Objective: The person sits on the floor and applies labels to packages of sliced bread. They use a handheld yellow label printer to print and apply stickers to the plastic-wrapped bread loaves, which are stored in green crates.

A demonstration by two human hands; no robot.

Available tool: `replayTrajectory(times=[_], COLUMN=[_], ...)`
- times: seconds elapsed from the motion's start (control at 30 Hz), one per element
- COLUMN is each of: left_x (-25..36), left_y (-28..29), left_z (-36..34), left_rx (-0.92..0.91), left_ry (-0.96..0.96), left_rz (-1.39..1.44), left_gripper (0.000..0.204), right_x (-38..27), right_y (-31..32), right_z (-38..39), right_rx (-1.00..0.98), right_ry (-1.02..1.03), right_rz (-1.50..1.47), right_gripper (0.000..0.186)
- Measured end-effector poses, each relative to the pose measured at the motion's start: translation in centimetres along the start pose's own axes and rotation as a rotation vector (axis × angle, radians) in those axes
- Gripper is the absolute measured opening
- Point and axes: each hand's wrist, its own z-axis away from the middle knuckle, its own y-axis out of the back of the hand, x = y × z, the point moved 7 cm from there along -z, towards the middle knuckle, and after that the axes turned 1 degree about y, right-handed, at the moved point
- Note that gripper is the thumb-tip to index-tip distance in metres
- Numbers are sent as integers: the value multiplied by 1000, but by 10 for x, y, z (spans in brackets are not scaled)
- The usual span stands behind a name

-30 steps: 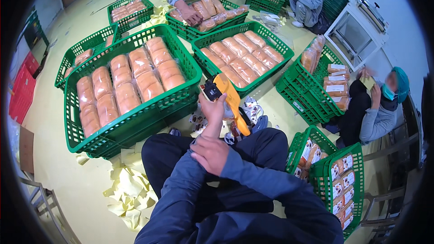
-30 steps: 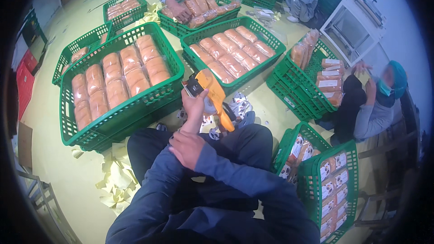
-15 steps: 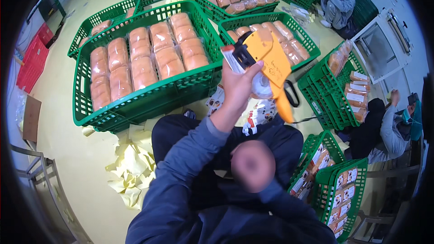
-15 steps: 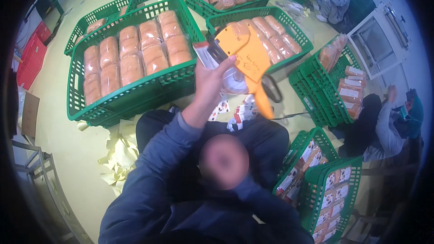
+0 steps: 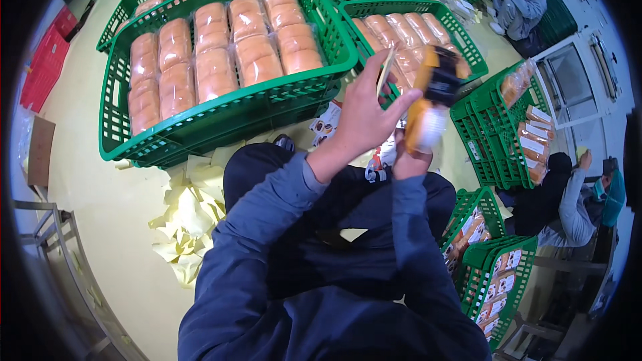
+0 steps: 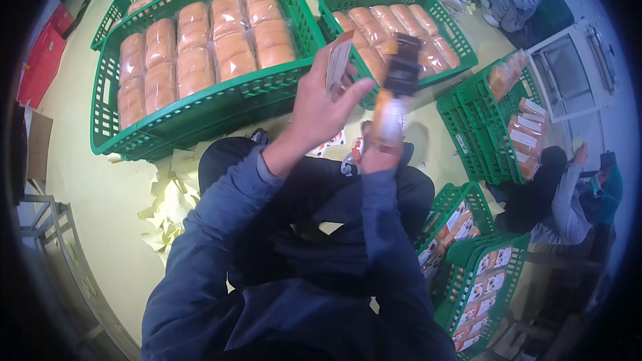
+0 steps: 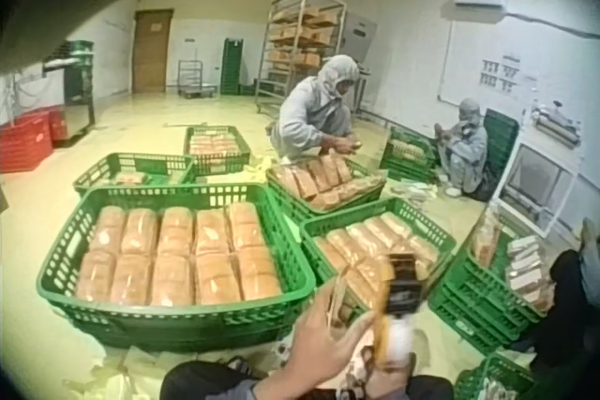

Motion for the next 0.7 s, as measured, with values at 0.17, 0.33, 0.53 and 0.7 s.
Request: replayTrajectory(times=[0.17,0.33,0.53,0.7], left_x=[-15,-36,-41,-39], left_y=[7,-17,-13,3], left_z=[-19,-19,-28,-32], left_rx=[-71,-214,-191,-106], left_ry=[-298,-470,-483,-437], left_rz=[-614,-895,-904,-830], left_gripper=[45,47,41,41], right_x=[-68,-54,-39,-55], right_y=[21,42,17,32], right_z=[14,53,106,108], right_rx=[-216,-463,-610,-666], right_ry=[36,-142,-157,219], right_rz=[-492,-529,128,545], right_gripper=[29,16,36,36])
